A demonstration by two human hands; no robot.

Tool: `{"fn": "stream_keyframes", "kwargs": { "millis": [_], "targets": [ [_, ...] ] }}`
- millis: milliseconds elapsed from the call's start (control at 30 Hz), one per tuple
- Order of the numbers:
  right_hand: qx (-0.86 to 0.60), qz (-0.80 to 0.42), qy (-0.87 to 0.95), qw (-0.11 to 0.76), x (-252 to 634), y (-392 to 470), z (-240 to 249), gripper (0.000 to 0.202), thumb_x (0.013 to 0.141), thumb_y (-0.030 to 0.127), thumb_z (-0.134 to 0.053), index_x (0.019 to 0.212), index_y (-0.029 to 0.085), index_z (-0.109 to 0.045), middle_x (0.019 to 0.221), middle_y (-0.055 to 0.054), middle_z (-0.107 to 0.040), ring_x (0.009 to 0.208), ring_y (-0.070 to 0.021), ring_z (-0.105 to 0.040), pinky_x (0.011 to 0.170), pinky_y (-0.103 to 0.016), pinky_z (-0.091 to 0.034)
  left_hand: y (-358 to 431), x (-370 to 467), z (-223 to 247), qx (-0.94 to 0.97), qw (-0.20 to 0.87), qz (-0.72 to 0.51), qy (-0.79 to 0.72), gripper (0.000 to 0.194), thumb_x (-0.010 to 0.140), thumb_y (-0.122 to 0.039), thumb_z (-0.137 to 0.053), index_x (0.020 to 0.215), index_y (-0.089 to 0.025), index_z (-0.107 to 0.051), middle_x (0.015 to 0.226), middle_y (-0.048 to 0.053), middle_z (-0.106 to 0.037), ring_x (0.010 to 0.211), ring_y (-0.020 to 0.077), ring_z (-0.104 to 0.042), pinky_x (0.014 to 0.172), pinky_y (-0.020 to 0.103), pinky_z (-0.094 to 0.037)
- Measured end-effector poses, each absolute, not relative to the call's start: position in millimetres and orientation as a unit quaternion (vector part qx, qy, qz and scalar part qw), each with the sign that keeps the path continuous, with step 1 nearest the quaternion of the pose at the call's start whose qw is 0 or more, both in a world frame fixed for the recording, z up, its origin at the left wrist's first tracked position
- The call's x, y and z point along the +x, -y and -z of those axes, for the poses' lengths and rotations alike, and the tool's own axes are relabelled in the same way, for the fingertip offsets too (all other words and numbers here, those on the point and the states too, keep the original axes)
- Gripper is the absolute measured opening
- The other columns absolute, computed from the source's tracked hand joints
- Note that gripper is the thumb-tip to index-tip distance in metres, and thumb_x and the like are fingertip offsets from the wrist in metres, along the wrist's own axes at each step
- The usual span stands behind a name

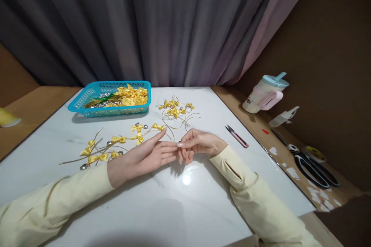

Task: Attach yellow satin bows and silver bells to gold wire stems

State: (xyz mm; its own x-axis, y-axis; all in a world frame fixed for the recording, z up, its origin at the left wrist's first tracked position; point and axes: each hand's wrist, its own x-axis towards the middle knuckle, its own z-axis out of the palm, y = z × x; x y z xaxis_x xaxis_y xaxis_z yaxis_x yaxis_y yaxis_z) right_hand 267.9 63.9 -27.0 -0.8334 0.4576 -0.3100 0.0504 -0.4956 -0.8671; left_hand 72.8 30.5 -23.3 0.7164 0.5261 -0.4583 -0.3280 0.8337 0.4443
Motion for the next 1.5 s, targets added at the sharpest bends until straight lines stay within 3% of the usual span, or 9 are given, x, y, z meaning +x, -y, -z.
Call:
{"fn": "stream_keyframes", "kwargs": {
  "millis": [200,600,767,967,1067,1167,1267,1367,1500],
  "targets": [
    [-0.251,-0.829,0.487,0.115,268,-64,29,0.033,0.068,0.036,-0.075,0.064,0.004,-0.069,0.072,-0.014,-0.072,0.061,-0.0179,-0.069,0.059,-0.026,-0.055,-54,78,22,0.147,0.872,-0.321,-0.34,0.042,0.095,-0.01,-0.035,0.136,-0.001,-0.033,0.121,0.019,-0.058,0.106,0.0165,-0.061,0.098,0.025,-0.041],
    [-0.261,-0.826,0.489,0.106,266,-62,28,0.029,0.073,0.033,-0.071,0.068,0.005,-0.069,0.074,-0.012,-0.072,0.068,-0.018,-0.07,0.064,-0.025,-0.055,-50,78,10,0.136,0.842,-0.346,-0.392,0.037,0.095,-0.01,-0.031,0.132,-0.006,-0.038,0.113,0.015,-0.063,0.095,0.0147,-0.066,0.096,0.025,-0.044],
    [-0.291,-0.812,0.501,0.077,275,-64,20,0.03,0.072,0.034,-0.072,0.079,0.006,-0.068,0.083,-0.014,-0.072,0.073,-0.0206,-0.07,0.066,-0.028,-0.055,-53,76,15,0.201,0.85,-0.325,-0.363,0.029,0.094,-0.009,-0.032,0.107,-0.007,-0.058,0.1,0.011,-0.068,0.096,0.0128,-0.064,0.095,0.022,-0.043],
    [-0.436,-0.722,0.479,0.243,288,-65,5,0.046,0.082,0.055,-0.053,0.083,0.01,-0.064,0.086,-0.014,-0.071,0.076,-0.0189,-0.069,0.066,-0.027,-0.055,-29,77,1,0.359,0.813,-0.293,-0.352,0.018,0.085,-0.017,-0.052,0.079,-0.011,-0.068,0.073,0.007,-0.069,0.071,0.0145,-0.063,0.077,0.024,-0.047],
    [-0.404,-0.776,0.453,0.173,261,-50,12,0.063,0.086,0.062,-0.036,0.08,0.007,-0.065,0.068,-0.011,-0.07,0.061,-0.0145,-0.066,0.061,-0.026,-0.053,-8,79,-6,0.505,0.744,-0.251,-0.358,0.027,0.086,-0.026,-0.049,0.07,-0.011,-0.064,0.052,0.0,-0.055,0.05,0.0109,-0.05,0.061,0.025,-0.044],
    [-0.38,-0.813,0.436,0.065,222,-29,17,0.077,0.083,0.071,-0.024,0.054,0.009,-0.06,0.045,-0.007,-0.058,0.042,-0.0122,-0.056,0.042,-0.022,-0.043,9,78,-9,0.554,0.734,-0.194,-0.341,0.029,0.087,-0.031,-0.046,0.072,-0.012,-0.063,0.045,-0.007,-0.038,0.045,0.0083,-0.038,0.057,0.023,-0.042],
    [-0.359,-0.837,0.397,0.113,194,-18,6,0.047,0.085,0.053,-0.049,0.063,0.014,-0.061,0.054,-0.003,-0.061,0.049,-0.0114,-0.058,0.05,-0.022,-0.046,17,68,-10,0.582,0.714,-0.152,-0.359,0.033,0.087,-0.036,-0.045,0.075,-0.012,-0.063,0.049,-0.007,-0.037,0.047,0.0081,-0.037,0.052,0.021,-0.038],
    [-0.316,-0.852,0.355,0.22,182,-25,-15,0.023,0.089,0.028,-0.052,0.074,0.014,-0.062,0.051,0.002,-0.054,0.052,-0.0081,-0.054,0.061,-0.02,-0.047,21,54,-12,0.614,0.687,-0.127,-0.368,0.036,0.089,-0.036,-0.041,0.073,-0.012,-0.063,0.052,-0.006,-0.038,0.047,0.0078,-0.035,0.049,0.019,-0.033],
    [-0.315,-0.836,0.328,0.307,184,-50,-35,0.029,0.096,0.021,-0.037,0.078,0.012,-0.058,0.042,0.01,-0.025,0.036,-0.0038,-0.028,0.04,-0.013,-0.032,25,35,-16,0.666,0.643,-0.117,-0.36,0.035,0.09,-0.033,-0.039,0.07,-0.014,-0.06,0.052,-0.006,-0.036,0.046,0.0075,-0.031,0.048,0.019,-0.029]
  ]
}}
